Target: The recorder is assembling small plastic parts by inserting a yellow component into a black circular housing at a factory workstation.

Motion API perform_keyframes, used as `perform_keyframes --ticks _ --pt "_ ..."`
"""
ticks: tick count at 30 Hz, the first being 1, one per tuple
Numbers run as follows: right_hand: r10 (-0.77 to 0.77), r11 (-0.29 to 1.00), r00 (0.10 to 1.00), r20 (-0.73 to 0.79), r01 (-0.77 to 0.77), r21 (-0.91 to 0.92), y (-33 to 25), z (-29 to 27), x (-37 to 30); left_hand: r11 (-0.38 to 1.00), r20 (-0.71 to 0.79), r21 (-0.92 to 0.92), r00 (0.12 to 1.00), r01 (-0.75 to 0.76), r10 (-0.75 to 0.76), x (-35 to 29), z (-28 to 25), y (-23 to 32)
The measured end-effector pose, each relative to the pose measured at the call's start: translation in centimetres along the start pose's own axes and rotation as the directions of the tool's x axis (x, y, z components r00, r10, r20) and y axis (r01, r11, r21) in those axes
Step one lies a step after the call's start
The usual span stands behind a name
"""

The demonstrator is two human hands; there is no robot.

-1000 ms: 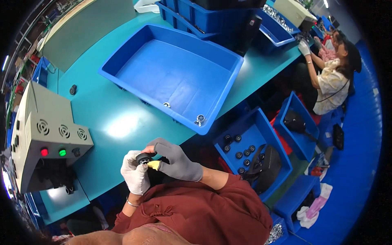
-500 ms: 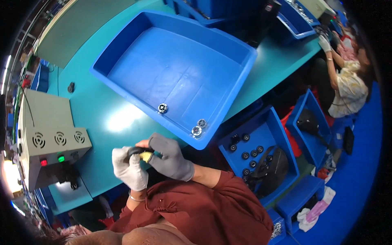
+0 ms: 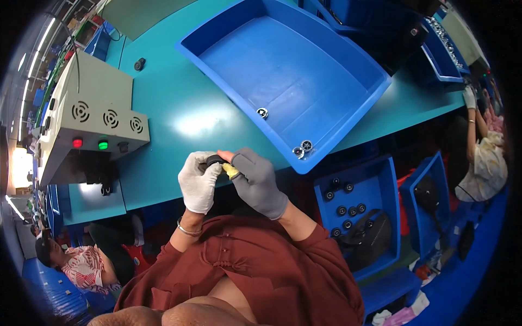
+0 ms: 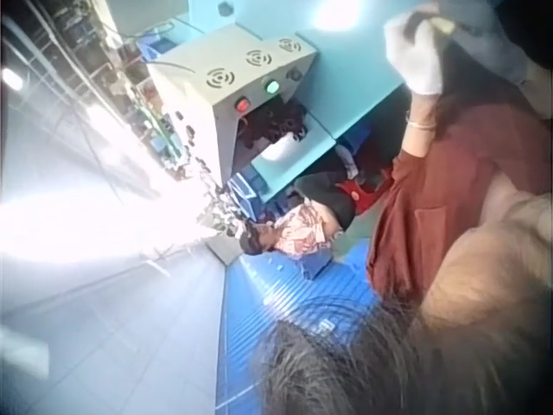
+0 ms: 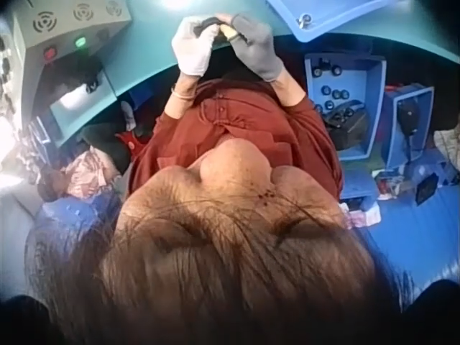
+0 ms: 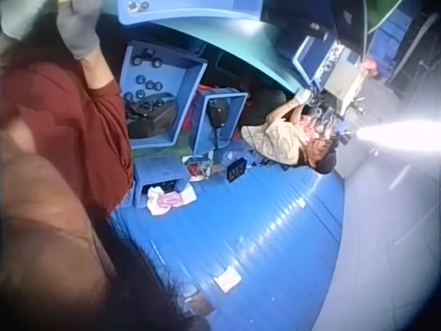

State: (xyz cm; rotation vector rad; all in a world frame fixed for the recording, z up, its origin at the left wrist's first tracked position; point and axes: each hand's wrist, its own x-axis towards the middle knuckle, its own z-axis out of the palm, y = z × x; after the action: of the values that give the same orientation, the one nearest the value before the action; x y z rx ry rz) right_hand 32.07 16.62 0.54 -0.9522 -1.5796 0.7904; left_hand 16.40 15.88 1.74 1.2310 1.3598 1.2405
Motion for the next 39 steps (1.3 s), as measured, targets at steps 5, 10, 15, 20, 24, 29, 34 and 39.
perform_keyframes --ticks 5,10,15,20,24,29,34,39 --pt "-0.094 0.987 0.994 -0.048 0.087 -0.138 -1.0 1.5 -1.5 0.999 -0.005 0.014 1.000 0.031 -0.030 -1.1 -1.1 -1.2" --pt "0.173 0.980 0.985 -0.018 -0.170 0.102 -1.9 2.0 -2.4 0.963 0.067 -0.229 0.989 0.143 -0.131 -2.1 -2.2 -1.3" --pt "0.346 0.901 0.933 0.098 -0.360 0.242 -2.7 2.0 -2.8 0.839 0.205 -0.438 0.944 0.324 -0.258 -3.2 -4.0 -1.8" --pt "0.360 0.853 0.913 0.190 -0.405 0.330 -3.8 2.6 -3.9 0.633 0.290 -0.651 0.908 0.418 -0.301 -4.4 -4.8 -3.1" --pt "0.253 0.950 0.951 0.176 -0.279 0.142 -4.5 2.6 -4.1 0.816 0.276 -0.519 0.953 0.256 -0.123 -4.1 -5.7 -7.3" --pt "0.152 0.987 0.897 0.415 -0.159 -0.017 -4.2 1.0 -3.4 0.924 0.347 -0.201 0.906 0.324 -0.243 -3.5 -6.4 -2.5" --pt "0.370 0.886 0.925 0.088 -0.380 0.265 -4.5 3.0 -5.2 0.785 0.230 -0.513 0.937 0.346 -0.263 -4.7 -5.2 -1.8" --pt "0.347 0.927 0.935 0.071 -0.354 0.124 -4.5 2.5 -5.6 0.819 0.212 -0.476 0.945 0.321 -0.247 -6.5 -4.3 -3.0"
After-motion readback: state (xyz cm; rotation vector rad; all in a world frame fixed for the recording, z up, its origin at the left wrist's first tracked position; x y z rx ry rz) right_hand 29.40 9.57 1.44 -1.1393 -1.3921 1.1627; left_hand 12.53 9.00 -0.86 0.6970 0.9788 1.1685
